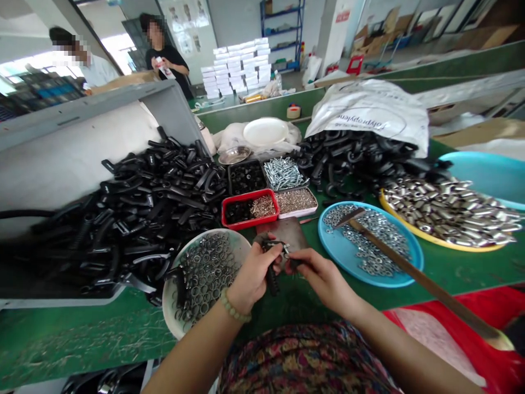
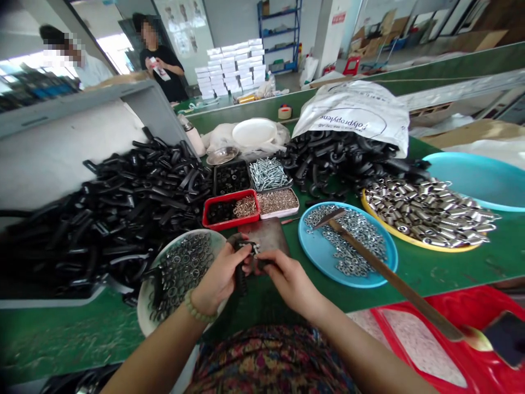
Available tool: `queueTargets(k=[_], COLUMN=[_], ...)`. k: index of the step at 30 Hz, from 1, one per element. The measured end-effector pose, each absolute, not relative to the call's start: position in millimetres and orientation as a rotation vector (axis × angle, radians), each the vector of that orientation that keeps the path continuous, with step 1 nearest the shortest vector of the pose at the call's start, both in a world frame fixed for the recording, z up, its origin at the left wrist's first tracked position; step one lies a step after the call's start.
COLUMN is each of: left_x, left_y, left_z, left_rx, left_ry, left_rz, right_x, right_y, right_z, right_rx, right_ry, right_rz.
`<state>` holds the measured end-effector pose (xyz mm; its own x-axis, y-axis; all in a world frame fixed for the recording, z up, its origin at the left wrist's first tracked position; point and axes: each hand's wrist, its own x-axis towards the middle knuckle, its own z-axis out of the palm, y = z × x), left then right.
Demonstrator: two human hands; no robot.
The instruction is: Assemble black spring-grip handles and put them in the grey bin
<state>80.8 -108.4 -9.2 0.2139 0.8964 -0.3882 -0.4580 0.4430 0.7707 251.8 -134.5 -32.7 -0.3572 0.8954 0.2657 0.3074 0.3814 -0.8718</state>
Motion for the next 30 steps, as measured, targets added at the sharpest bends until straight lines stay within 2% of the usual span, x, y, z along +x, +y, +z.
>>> queueTargets(k=[6,12,17,30], left_x=[67,57,59,60], left_y=[-109,-117,-120,-123], left_z=[-15,-15,-18,-21], left_rx=[0.888,1.122,1.226,1.08], left_ry=[1.063,0.922,0.918,0.967], left_rz=[0.682,0.657,0.717,0.7], right_x=[269,264,258,254], right_y=[-136,-135,-132,-134], right_z=[-31,-34,-33,-23], right_rx=[-0.873,-0.787,-0.651,-0.888], right_ry=[-2.243,-1.534,-1.08,-0.994], right_rz=[1.032,1.747,2.079,2.054])
